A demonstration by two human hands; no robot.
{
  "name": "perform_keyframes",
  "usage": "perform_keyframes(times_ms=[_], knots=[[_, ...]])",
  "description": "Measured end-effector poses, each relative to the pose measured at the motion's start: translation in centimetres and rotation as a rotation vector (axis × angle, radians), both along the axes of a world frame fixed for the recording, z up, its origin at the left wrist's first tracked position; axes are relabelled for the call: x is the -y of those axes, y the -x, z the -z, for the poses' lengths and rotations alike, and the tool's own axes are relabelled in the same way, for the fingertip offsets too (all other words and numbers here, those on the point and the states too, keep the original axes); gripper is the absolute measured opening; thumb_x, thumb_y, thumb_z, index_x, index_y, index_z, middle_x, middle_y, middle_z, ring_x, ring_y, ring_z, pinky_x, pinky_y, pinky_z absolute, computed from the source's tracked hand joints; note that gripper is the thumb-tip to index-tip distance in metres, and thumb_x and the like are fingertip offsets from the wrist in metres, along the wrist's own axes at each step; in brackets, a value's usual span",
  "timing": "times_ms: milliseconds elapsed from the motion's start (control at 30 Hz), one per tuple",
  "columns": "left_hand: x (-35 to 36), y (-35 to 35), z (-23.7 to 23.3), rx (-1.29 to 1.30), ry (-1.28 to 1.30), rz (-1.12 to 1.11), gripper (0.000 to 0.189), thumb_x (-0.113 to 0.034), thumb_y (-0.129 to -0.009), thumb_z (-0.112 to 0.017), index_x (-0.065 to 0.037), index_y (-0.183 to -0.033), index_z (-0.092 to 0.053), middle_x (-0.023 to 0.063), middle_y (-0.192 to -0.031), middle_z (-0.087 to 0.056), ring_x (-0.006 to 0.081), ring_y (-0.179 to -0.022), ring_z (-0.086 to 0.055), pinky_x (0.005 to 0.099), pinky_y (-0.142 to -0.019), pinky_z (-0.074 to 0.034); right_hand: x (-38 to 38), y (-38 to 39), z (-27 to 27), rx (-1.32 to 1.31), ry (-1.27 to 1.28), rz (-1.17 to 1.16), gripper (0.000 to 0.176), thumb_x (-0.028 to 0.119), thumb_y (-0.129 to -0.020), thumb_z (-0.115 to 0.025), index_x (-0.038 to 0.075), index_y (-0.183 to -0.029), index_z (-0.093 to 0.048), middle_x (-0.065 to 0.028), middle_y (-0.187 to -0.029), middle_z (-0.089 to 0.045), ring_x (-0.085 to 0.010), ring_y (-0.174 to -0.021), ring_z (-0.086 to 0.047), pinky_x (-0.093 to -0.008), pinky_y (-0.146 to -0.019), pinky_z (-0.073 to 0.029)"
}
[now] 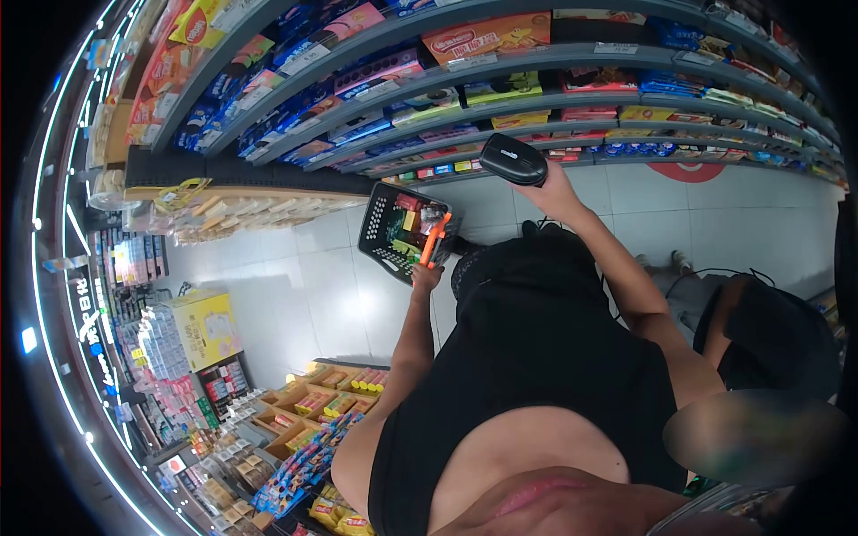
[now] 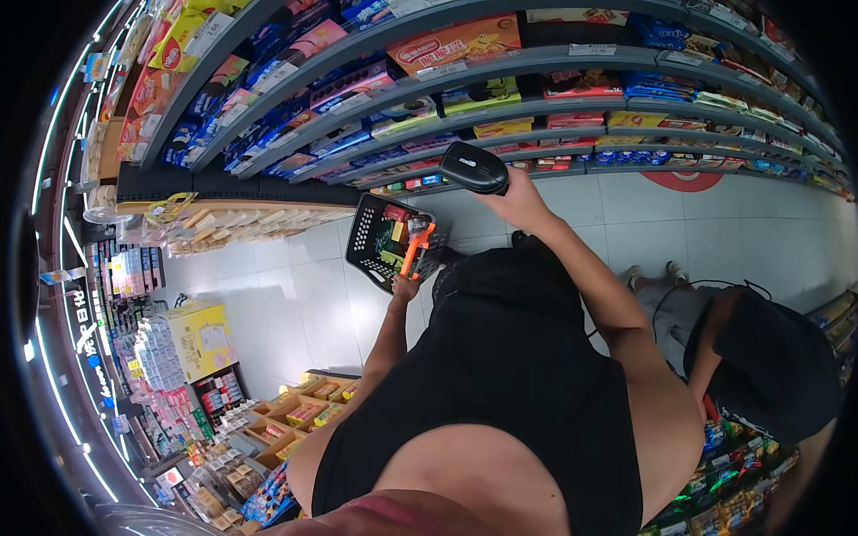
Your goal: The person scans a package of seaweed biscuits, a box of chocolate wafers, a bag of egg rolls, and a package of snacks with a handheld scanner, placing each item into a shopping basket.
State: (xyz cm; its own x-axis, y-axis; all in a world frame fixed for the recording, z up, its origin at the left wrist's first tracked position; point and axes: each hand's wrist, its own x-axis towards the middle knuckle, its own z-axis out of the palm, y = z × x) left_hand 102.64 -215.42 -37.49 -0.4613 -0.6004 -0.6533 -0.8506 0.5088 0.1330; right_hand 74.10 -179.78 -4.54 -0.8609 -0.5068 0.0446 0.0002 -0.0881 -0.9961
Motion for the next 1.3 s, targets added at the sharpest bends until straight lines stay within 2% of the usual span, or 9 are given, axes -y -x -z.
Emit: perform_keyframes(times_ms=[333,467,567,667,867,967,1033,1100,1300], knots=[[0.3,0.6,-1.0,0.05,-0.068,-0.038,0.113,-0.056,-0.074,-0.082,0.007,-0.148,-0.024,0.0275,-0.154,-0.035,0.0428,-0.148,-0.029,0.0468,-0.122,-0.026,-0.8,1.2,1.8,-0.046,-0.019,0.089,0.033,0.01,-0.088,-0.079,0.0,-0.117,-0.068,-0.0015,-0.096,-0.071,-0.0065,-0.083,-0.06,-0.0259,-0.076,-0.05],[-0.1,0.2,-1.5,-0.032,-0.022,0.03,0.111,-0.055,-0.079,-0.078,-0.001,-0.156,-0.018,0.0264,-0.157,-0.031,0.0445,-0.146,-0.032,0.048,-0.121,-0.028,-0.8,1.8,1.3,-0.038,-0.023,0.093,0.031,0.01,-0.088,-0.078,-0.001,-0.115,-0.069,-0.0023,-0.095,-0.072,-0.0069,-0.084,-0.06,-0.0258,-0.077,-0.05],[-0.5,0.2,-2.2,-0.099,0.042,0.116,0.091,-0.05,-0.09,-0.069,-0.006,-0.157,-0.026,0.0281,-0.15,-0.043,0.0456,-0.138,-0.044,0.0494,-0.114,-0.037,-1.0,2.0,1.1,-0.048,-0.009,0.111,0.03,0.01,-0.089,-0.078,-0.001,-0.115,-0.069,-0.0028,-0.095,-0.072,-0.0074,-0.085,-0.061,-0.026,-0.078,-0.05],[-1.0,1.2,-3.3,-0.369,-0.008,-0.015,0.063,-0.043,-0.102,-0.053,-0.001,-0.148,-0.045,0.029,-0.136,-0.058,0.0429,-0.126,-0.057,0.0452,-0.107,-0.045,-1.4,2.3,1.2,-0.065,-0.004,0.139,0.03,0.01,-0.089,-0.078,-0.001,-0.115,-0.069,-0.0036,-0.097,-0.073,-0.008,-0.087,-0.062,-0.0267,-0.08,-0.05],[-4.1,8.2,-9.4,-0.793,-0.02,-0.084,0.046,-0.033,-0.11,-0.038,0.001,-0.127,-0.064,0.024,-0.115,-0.07,0.0353,-0.105,-0.068,0.0396,-0.094,-0.051,-2.8,2.5,2.0,-0.048,-0.039,0.134,0.032,0.011,-0.089,-0.079,-0.001,-0.116,-0.068,-0.0048,-0.099,-0.074,-0.0085,-0.091,-0.063,-0.0278,-0.082,-0.051],[-7.0,14.5,-16.8,-0.938,-0.177,-0.26,0.05,-0.035,-0.11,-0.041,0.007,-0.129,-0.062,0.0239,-0.116,-0.072,0.0351,-0.109,-0.07,0.0403,-0.098,-0.051,-3.3,2.3,2.2,-0.056,-0.043,0.138,0.032,0.011,-0.088,-0.079,-0.001,-0.116,-0.068,-0.0048,-0.1,-0.074,-0.0085,-0.091,-0.063,-0.0276,-0.081,-0.051],[-5.5,18.4,-14.9,-1.189,-0.381,-0.283,0.052,-0.035,-0.111,-0.042,0.011,-0.122,-0.063,0.0202,-0.117,-0.072,0.0267,-0.114,-0.068,0.0359,-0.1,-0.05,-3.5,2.1,2.0,-0.052,-0.043,0.141,0.032,0.011,-0.088,-0.079,-0.001,-0.116,-0.068,-0.0047,-0.1,-0.074,-0.0086,-0.091,-0.064,-0.0274,-0.081,-0.051],[-7.5,23.0,-20.9,-1.364,-0.373,-0.189,0.043,-0.032,-0.109,-0.049,0.006,-0.125,-0.063,0.0135,-0.118,-0.071,0.0205,-0.111,-0.066,0.0312,-0.093,-0.05,-3.6,2.0,1.9,-0.04,-0.037,0.145,0.032,0.011,-0.088,-0.078,-0.001,-0.116,-0.068,-0.0044,-0.099,-0.073,-0.0086,-0.09,-0.064,-0.027,-0.081,-0.051],[-10.5,33.4,-31.8,-1.519,-0.459,-0.041,0.041,-0.021,-0.106,-0.056,0.006,-0.136,-0.051,0.0208,-0.135,-0.06,0.0256,-0.128,-0.058,0.0357,-0.11,-0.043,-4.3,1.9,2.3,-0.103,-0.009,0.131,0.036,0.011,-0.088,-0.079,0.0,-0.121,-0.066,-0.002,-0.093,-0.071,-0.0068,-0.081,-0.062,-0.0259,-0.074,-0.051]])
